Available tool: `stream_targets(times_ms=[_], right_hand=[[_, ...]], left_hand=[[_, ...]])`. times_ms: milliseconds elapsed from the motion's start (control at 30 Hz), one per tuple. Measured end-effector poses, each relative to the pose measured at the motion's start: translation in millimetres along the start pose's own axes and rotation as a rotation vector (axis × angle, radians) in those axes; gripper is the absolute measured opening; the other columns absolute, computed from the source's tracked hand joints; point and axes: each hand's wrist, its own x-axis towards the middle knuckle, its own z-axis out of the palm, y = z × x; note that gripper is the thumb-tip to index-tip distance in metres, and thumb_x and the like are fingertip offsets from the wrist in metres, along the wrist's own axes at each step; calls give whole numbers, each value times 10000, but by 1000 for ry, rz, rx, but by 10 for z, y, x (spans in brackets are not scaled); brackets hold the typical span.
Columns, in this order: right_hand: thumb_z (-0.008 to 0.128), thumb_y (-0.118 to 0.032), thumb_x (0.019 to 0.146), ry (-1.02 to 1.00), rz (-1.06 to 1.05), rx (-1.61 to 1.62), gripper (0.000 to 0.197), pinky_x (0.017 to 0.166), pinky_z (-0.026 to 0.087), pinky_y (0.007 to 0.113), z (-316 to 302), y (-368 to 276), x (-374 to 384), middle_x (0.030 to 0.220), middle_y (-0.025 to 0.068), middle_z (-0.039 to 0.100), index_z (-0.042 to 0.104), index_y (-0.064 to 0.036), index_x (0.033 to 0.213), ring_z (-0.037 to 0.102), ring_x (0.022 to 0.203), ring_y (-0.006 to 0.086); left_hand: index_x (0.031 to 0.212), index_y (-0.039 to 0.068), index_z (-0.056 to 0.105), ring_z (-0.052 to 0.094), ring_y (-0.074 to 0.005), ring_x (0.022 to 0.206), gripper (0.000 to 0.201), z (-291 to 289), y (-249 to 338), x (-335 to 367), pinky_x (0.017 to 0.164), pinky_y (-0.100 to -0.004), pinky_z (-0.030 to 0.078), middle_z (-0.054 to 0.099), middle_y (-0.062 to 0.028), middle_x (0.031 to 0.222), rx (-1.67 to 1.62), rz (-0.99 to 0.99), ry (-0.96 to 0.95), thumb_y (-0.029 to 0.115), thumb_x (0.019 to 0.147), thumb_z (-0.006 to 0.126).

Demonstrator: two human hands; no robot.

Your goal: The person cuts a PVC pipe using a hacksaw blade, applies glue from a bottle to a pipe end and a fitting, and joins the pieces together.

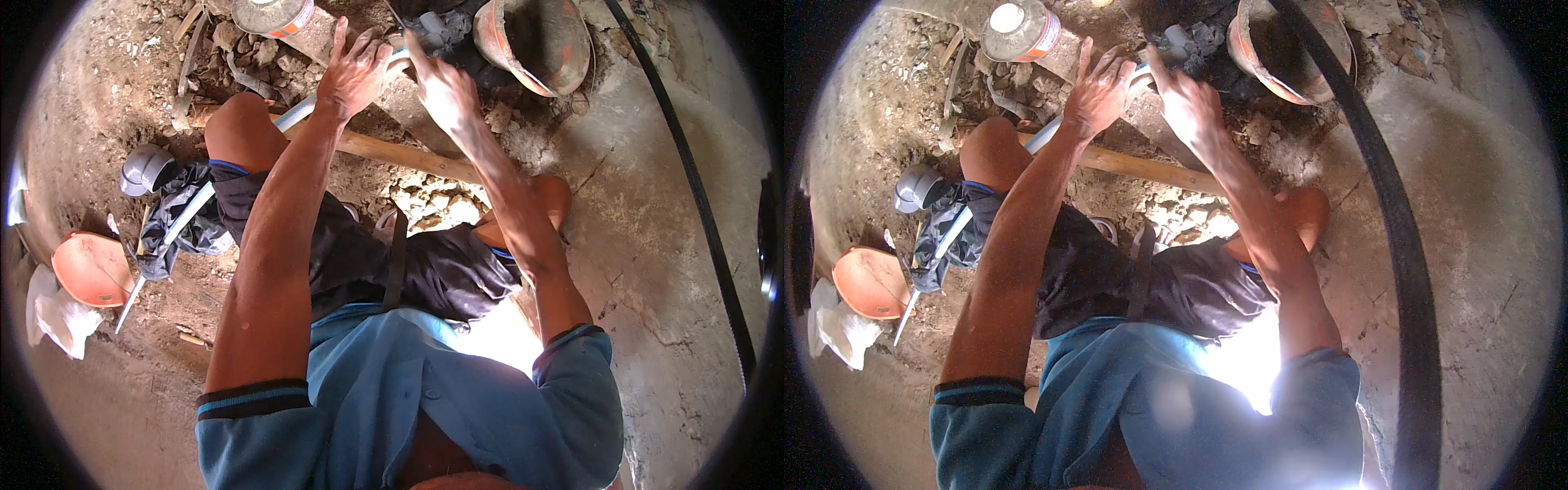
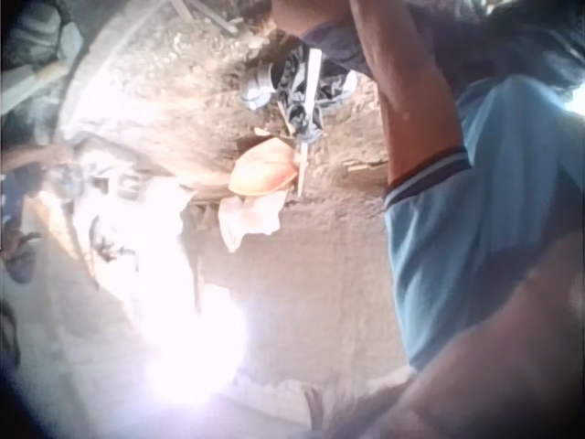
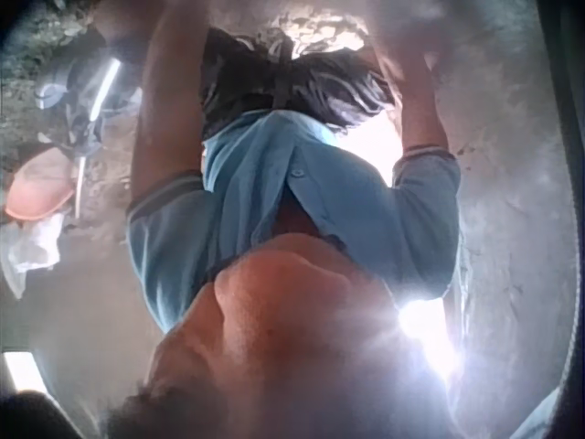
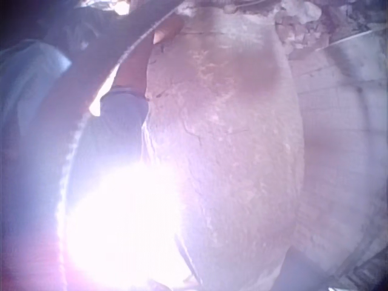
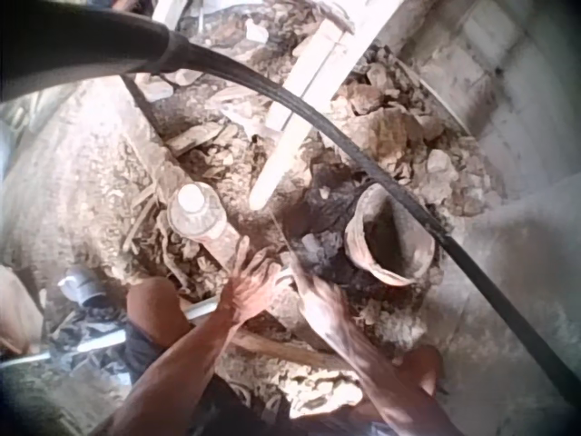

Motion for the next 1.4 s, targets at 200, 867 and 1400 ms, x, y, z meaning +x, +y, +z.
stream_targets(times_ms=[200, 867, 1400], right_hand=[[653, 48, 814, 166, -179, 148, 910, 466, 586, 332, 122, 120, -785, 879, 169, 707, 260, -132, 1615, 685, 600, 226], [648, 27, 774, 155, -127, 12, 906, 481, 595, 385, 121, 104, -761, 900, 201, 718, 314, -127, 1602, 692, 588, 290], [562, -329, 1030, 17, 306, 201, 322, 690, 589, 537, -140, -144, -253, 947, 232, 729, 563, -40, 1173, 723, 858, 437]], left_hand=[[971, 88, 594, 652, -233, 1176, 364, 4, 14, -162, 1194, -623, 261, 723, -129, 1049, -7, -39, 13, 449, 984, 631], [966, 77, 624, 654, -250, 1174, 351, -33, -30, -89, 1183, -635, 270, 735, -94, 1013, 21, -22, 1, 427, 976, 647], [989, 74, 618, 652, -254, 1176, 350, 24, -11, -93, 1187, -618, 279, 737, -107, 1049, -55, -35, 33, 418, 958, 675]])
